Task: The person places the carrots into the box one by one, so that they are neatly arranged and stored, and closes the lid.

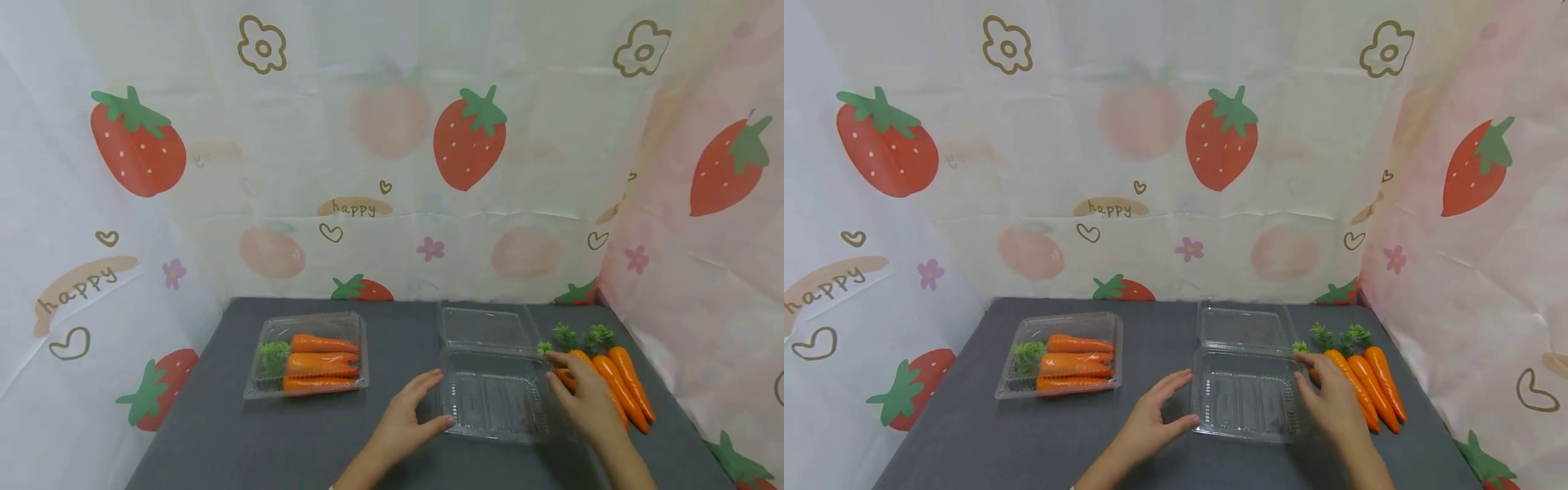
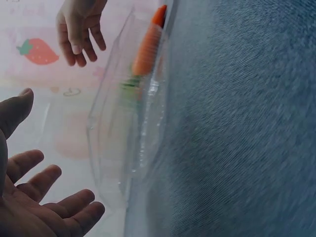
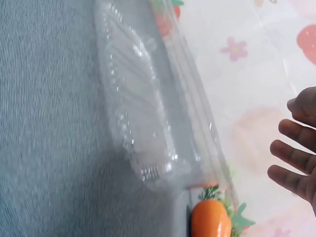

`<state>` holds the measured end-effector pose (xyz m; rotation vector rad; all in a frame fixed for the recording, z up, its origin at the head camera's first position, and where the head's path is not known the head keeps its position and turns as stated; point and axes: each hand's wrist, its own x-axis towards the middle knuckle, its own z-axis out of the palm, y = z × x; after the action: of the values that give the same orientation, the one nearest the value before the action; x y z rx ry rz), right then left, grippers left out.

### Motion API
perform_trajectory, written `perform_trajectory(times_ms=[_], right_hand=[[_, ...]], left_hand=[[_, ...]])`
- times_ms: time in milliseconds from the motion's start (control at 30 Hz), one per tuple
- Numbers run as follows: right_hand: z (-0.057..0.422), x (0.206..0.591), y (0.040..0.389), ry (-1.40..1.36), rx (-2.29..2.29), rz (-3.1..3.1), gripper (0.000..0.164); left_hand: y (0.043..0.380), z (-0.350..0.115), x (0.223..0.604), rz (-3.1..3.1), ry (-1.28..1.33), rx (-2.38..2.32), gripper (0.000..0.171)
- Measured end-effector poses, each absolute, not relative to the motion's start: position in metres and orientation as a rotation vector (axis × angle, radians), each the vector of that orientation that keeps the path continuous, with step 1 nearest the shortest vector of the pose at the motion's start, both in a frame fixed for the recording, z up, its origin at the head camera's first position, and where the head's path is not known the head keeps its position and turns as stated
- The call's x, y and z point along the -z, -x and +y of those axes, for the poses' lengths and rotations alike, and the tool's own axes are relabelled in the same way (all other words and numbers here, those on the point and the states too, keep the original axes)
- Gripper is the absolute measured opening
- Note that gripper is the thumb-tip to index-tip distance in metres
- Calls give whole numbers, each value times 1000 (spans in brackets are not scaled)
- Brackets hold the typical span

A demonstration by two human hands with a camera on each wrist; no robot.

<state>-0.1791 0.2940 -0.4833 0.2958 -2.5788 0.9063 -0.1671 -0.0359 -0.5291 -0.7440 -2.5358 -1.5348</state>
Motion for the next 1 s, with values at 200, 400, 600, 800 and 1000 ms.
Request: perform_trajectory(times_ms=[200,400,600,800,1000], right_hand=[[308,487,186,-223,-886,-2569,35],[321,495,191,-187,-864,-2590,36],[334,505,193,-167,-879,-2634,38],[347,517,197,-124,-887,-2690,44],[357,528,200,-59,-859,-2768,47]], left_hand=[[168,-28,539,-2559,724,1553,74],[169,-21,549,-2599,694,1594,80],[170,-17,552,-2617,669,1638,83],[171,-13,552,-2616,669,1683,84],[171,-8,553,-2619,663,1693,86]])
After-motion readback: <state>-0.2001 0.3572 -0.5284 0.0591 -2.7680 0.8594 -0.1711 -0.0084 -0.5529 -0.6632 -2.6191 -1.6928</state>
